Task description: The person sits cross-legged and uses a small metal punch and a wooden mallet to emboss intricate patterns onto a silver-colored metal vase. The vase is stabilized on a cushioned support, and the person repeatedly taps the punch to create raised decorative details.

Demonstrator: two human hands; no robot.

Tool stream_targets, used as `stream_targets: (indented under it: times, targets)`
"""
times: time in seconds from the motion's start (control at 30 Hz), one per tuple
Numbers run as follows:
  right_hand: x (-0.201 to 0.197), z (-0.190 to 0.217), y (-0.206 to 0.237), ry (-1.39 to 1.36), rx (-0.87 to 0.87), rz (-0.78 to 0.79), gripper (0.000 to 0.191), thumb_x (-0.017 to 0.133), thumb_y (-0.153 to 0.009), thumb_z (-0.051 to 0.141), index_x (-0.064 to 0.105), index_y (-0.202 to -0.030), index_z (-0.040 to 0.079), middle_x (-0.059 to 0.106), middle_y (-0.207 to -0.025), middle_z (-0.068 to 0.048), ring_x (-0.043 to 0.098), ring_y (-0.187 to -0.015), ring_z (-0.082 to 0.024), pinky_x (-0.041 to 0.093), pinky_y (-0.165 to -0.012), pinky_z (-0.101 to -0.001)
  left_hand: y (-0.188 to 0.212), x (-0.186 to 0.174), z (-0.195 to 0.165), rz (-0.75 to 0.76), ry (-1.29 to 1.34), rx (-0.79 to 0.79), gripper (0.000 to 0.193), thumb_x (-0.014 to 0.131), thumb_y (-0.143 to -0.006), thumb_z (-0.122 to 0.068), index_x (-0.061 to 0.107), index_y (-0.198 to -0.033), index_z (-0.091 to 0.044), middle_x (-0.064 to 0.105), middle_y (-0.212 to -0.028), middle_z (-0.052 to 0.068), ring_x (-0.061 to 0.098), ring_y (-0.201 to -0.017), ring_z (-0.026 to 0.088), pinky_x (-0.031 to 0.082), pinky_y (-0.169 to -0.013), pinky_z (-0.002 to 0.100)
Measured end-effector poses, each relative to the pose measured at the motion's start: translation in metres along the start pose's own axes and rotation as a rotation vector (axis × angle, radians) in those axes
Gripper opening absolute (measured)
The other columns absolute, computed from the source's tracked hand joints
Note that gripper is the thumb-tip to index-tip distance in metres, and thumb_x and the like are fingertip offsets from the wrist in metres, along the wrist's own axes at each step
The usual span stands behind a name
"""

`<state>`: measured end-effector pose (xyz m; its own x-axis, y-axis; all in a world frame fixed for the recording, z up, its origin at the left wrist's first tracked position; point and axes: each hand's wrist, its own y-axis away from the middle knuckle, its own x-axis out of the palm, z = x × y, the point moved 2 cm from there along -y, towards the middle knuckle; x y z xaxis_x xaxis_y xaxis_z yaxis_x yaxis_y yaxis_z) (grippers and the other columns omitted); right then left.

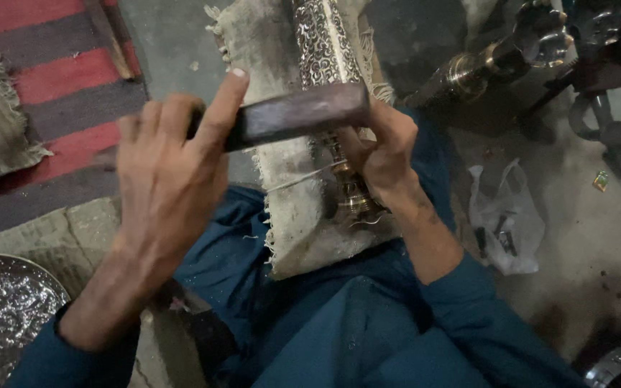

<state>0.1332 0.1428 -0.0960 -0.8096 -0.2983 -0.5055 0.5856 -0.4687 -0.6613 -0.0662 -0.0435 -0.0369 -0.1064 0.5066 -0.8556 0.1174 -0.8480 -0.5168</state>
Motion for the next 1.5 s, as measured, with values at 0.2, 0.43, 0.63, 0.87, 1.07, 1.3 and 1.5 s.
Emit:
stream_targets:
  times: [0.2, 0.43, 0.63, 0.87, 1.07, 1.3, 1.5]
  targets:
    - [0.003, -0.008, 0.003, -0.095, 0.269, 0.061, 0.022, 0.075, -0.099, -0.002, 0.075, -0.120, 0.003, 0.076, -0.086, -0.009, 0.070, -0.066, -0.019, 0.055, -0.058, -0.0298, 0.004, 0.002, -0.001, -0.024, -0.122, 0.010, 0.047, 0.065, -0.112, -0.015, 0.052, -0.154, -0.029, 0.060, -0.104, 0.002, 0.056, -0.089, 0.018, 0.044, -0.088, 0.040]
    - [0.000, 0.002, -0.002, -0.014, -0.030, -0.007, 0.024, 0.075, -0.099, -0.003, 0.068, -0.122, 0.003, 0.076, -0.104, -0.011, 0.079, -0.090, -0.021, 0.064, -0.077, -0.0312, 0.003, 0.003, 0.000, -0.042, -0.181, 0.003, 0.041, 0.066, -0.112, -0.018, 0.055, -0.149, -0.031, 0.060, -0.102, 0.000, 0.055, -0.086, 0.017, 0.044, -0.088, 0.040]
    - [0.001, 0.002, -0.006, -0.025, -0.057, -0.002, 0.025, 0.074, -0.101, -0.002, 0.067, -0.124, 0.003, 0.077, -0.105, -0.012, 0.079, -0.095, -0.020, 0.066, -0.081, -0.0309, 0.002, 0.002, 0.004, -0.067, -0.302, 0.032, 0.041, 0.072, -0.110, -0.021, 0.056, -0.146, -0.033, 0.057, -0.098, -0.001, 0.054, -0.084, 0.017, 0.045, -0.085, 0.040]
    - [0.001, 0.005, -0.004, -0.021, 0.020, -0.054, 0.027, 0.073, -0.103, 0.002, 0.066, -0.129, 0.002, 0.076, -0.104, -0.010, 0.078, -0.091, -0.017, 0.063, -0.076, -0.0295, 0.000, -0.004, 0.009, -0.060, -0.196, 0.003, 0.049, 0.071, -0.111, -0.016, 0.051, -0.154, -0.029, 0.055, -0.106, 0.001, 0.055, -0.096, 0.019, 0.044, -0.088, 0.040]
    - [0.005, 0.004, -0.003, -0.056, -0.002, -0.065, 0.026, 0.074, -0.106, 0.002, 0.066, -0.130, 0.010, 0.078, -0.109, -0.007, 0.078, -0.098, -0.014, 0.066, -0.078, -0.0242, -0.010, 0.004, 0.007, -0.028, -0.108, 0.016, 0.042, 0.063, -0.117, -0.013, 0.047, -0.152, -0.029, 0.054, -0.107, 0.001, 0.054, -0.096, 0.016, 0.043, -0.089, 0.037]
    - [0.002, 0.005, 0.000, -0.195, 0.201, -0.108, 0.029, 0.073, -0.104, 0.000, 0.065, -0.131, 0.005, 0.077, -0.107, -0.008, 0.077, -0.096, -0.013, 0.064, -0.079, -0.0240, 0.005, 0.006, -0.008, -0.045, -0.193, -0.059, 0.047, 0.068, -0.116, -0.022, 0.050, -0.157, -0.034, 0.055, -0.111, 0.001, 0.054, -0.096, 0.019, 0.047, -0.084, 0.039]
    - [-0.003, 0.000, -0.006, -0.326, 0.237, -0.067, 0.025, 0.073, -0.108, 0.005, 0.065, -0.131, 0.006, 0.078, -0.111, -0.009, 0.077, -0.098, -0.014, 0.065, -0.085, -0.0240, 0.000, 0.054, -0.020, 0.053, 0.865, -0.317, 0.084, 0.082, -0.094, -0.014, 0.023, -0.153, -0.006, 0.062, -0.118, 0.019, 0.066, -0.108, 0.038, 0.059, -0.083, 0.049]
